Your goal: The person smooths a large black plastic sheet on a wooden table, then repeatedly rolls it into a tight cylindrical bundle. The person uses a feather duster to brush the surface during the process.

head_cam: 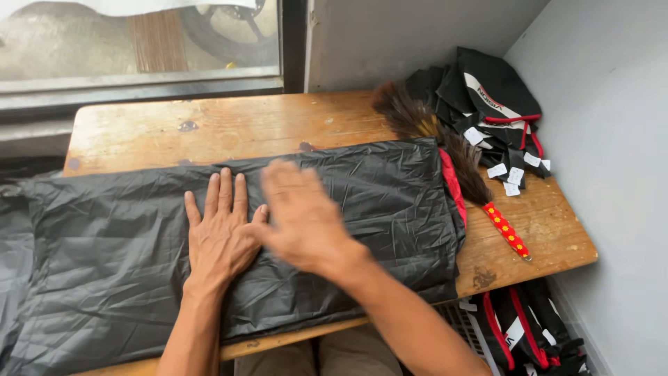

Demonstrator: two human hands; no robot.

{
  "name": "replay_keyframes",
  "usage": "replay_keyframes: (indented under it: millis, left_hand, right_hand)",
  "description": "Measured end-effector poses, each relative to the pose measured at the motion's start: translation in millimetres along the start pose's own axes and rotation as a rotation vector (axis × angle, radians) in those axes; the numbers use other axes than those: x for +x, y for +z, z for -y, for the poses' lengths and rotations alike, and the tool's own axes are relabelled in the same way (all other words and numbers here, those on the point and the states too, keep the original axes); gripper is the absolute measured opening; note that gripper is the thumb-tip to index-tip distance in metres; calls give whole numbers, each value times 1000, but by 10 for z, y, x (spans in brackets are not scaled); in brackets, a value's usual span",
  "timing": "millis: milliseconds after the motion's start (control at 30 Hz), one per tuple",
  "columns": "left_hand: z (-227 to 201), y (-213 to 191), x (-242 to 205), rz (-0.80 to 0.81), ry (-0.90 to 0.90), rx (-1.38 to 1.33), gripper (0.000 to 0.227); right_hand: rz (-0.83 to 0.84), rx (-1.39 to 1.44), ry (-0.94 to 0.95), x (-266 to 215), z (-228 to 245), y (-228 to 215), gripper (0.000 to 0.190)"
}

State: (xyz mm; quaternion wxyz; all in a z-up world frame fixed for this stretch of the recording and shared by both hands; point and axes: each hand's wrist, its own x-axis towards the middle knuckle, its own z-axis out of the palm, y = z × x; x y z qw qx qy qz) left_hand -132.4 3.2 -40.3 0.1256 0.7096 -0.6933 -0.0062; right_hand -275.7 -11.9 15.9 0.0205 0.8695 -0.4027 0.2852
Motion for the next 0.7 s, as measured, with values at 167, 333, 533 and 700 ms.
replay_keyframes:
  millis: [167,333,533,700]
  left_hand:
    - [49,39,42,-6,13,1,71]
    - [12,-32,9,8,-11,-132,74]
    - [14,-49,24,20,-22,-129,71]
    - [3,-57,17,31,-35,-127,71]
  right_hand:
    - [282,51,142,21,-58,419,87]
    - [380,-52,174,-24,-533,249,91]
    - [484,-41,334,-62,-963,-43,100]
    - [534,-160,569,-174,-1465,-375,96]
